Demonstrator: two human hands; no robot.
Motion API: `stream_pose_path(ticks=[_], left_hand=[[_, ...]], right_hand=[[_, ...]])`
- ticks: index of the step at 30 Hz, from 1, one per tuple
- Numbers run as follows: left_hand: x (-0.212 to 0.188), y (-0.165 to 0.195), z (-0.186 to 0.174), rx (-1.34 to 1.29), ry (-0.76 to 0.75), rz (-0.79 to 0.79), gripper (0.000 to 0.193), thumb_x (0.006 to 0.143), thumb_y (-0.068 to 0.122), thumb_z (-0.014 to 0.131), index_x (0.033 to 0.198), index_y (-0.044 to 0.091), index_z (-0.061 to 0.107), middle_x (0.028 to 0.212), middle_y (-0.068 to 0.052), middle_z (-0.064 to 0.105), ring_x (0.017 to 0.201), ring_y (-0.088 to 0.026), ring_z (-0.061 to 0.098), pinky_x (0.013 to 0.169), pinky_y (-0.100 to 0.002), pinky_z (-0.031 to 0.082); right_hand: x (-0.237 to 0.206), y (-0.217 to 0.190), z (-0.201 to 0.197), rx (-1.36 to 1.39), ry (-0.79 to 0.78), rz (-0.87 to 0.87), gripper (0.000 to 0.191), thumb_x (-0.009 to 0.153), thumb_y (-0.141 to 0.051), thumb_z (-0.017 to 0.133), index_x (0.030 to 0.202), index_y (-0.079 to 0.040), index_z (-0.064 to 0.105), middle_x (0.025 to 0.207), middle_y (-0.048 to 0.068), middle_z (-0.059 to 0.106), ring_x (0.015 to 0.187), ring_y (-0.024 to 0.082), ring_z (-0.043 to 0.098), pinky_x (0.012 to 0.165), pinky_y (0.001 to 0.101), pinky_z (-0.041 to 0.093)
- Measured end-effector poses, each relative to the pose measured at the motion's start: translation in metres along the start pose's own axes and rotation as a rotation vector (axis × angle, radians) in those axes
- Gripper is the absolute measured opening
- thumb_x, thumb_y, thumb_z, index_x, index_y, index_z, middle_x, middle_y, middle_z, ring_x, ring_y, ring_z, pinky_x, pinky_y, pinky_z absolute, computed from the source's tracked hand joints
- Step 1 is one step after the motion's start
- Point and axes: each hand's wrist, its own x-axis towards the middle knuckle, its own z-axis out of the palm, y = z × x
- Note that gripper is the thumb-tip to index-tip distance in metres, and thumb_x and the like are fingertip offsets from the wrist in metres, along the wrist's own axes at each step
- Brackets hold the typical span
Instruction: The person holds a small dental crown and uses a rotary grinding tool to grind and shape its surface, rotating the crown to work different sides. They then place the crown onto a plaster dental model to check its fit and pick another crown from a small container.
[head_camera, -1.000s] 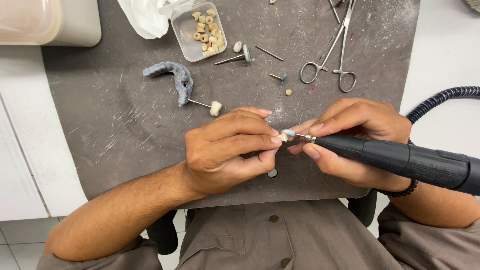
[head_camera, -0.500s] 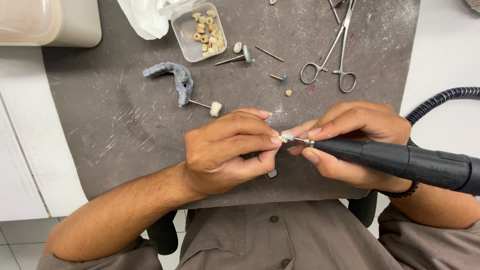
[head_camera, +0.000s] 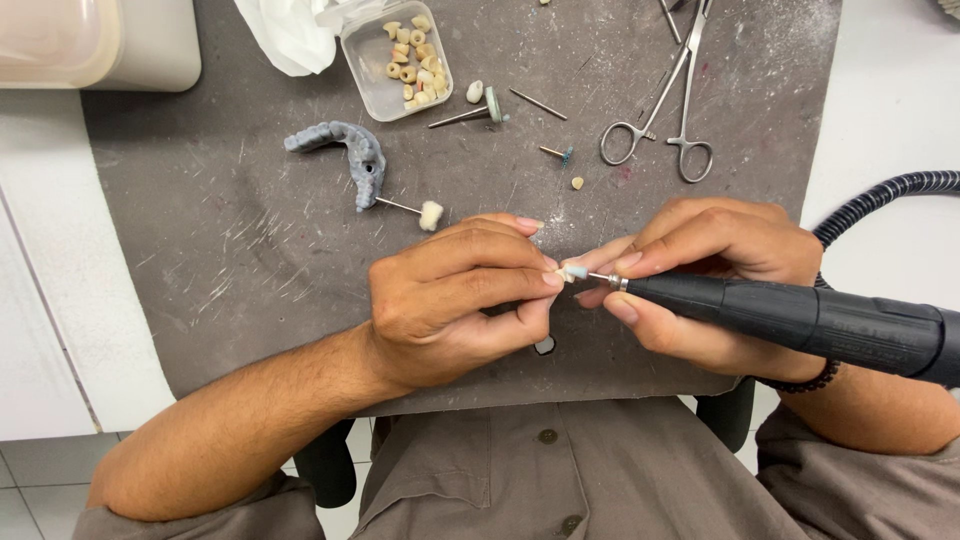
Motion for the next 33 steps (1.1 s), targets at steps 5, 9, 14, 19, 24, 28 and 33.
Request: stream_pose_path(ticks=[5, 9, 14, 19, 24, 28, 33], left_hand=[[0.000, 0.002, -0.001, -0.045, 0.003, -0.132, 0.020, 0.086, -0.004, 0.083, 0.101, 0.003, 0.072, 0.104, -0.008, 0.075, 0.102, -0.020, 0.077, 0.094, -0.032, 0.065], [0.000, 0.002, -0.002, -0.130, 0.008, -0.265, 0.018, 0.085, -0.002, 0.084, 0.097, 0.004, 0.073, 0.101, -0.009, 0.076, 0.088, -0.014, 0.078, 0.077, -0.022, 0.063], [-0.002, 0.001, 0.000, -0.221, 0.015, -0.328, 0.017, 0.087, -0.005, 0.083, 0.098, 0.001, 0.072, 0.103, -0.010, 0.076, 0.092, -0.014, 0.076, 0.079, -0.023, 0.063], [-0.004, 0.000, 0.002, -0.413, 0.015, -0.433, 0.015, 0.091, -0.008, 0.079, 0.103, -0.002, 0.071, 0.104, -0.012, 0.075, 0.094, -0.013, 0.075, 0.085, -0.025, 0.064], [-0.003, 0.000, 0.001, -0.397, 0.007, -0.419, 0.015, 0.092, -0.008, 0.079, 0.103, -0.001, 0.072, 0.102, -0.011, 0.075, 0.093, -0.013, 0.075, 0.082, -0.023, 0.063], [-0.001, 0.001, 0.000, -0.234, -0.003, -0.352, 0.017, 0.086, -0.006, 0.082, 0.098, 0.002, 0.073, 0.101, -0.008, 0.075, 0.084, -0.010, 0.075, 0.072, -0.021, 0.061], [0.000, 0.001, 0.001, -0.230, -0.002, -0.331, 0.017, 0.087, -0.006, 0.082, 0.099, 0.002, 0.074, 0.100, -0.006, 0.075, 0.080, -0.009, 0.073, 0.070, -0.021, 0.060]], right_hand=[[-0.007, 0.001, -0.004, 0.243, 0.022, 0.046, 0.019, 0.098, 0.006, 0.067, 0.114, 0.001, 0.059, 0.102, 0.013, 0.064, 0.116, 0.035, 0.075, 0.089, 0.0396, 0.069], [-0.010, 0.006, -0.002, 0.261, 0.056, 0.061, 0.017, 0.099, 0.003, 0.066, 0.114, 0.001, 0.057, 0.104, 0.015, 0.066, 0.111, 0.034, 0.077, 0.084, 0.0404, 0.069], [-0.013, 0.008, 0.000, 0.251, 0.082, 0.081, 0.017, 0.100, 0.001, 0.066, 0.114, 0.002, 0.056, 0.104, 0.015, 0.063, 0.111, 0.031, 0.076, 0.088, 0.0419, 0.068], [-0.013, 0.009, 0.000, 0.258, 0.084, 0.073, 0.018, 0.100, 0.001, 0.066, 0.115, 0.002, 0.056, 0.104, 0.015, 0.064, 0.110, 0.031, 0.076, 0.088, 0.0421, 0.068], [-0.012, 0.009, 0.000, 0.257, 0.073, 0.070, 0.018, 0.100, 0.002, 0.067, 0.114, 0.002, 0.056, 0.102, 0.015, 0.064, 0.110, 0.031, 0.076, 0.088, 0.0413, 0.068], [-0.013, 0.009, 0.001, 0.243, 0.081, 0.128, 0.019, 0.098, 0.002, 0.068, 0.113, 0.001, 0.056, 0.107, 0.016, 0.065, 0.107, 0.030, 0.077, 0.088, 0.0397, 0.070], [-0.013, 0.013, 0.004, 0.339, 0.108, 0.151, 0.017, 0.100, 0.002, 0.068, 0.113, 0.001, 0.057, 0.099, 0.015, 0.065, 0.109, 0.030, 0.076, 0.091, 0.0406, 0.072]])
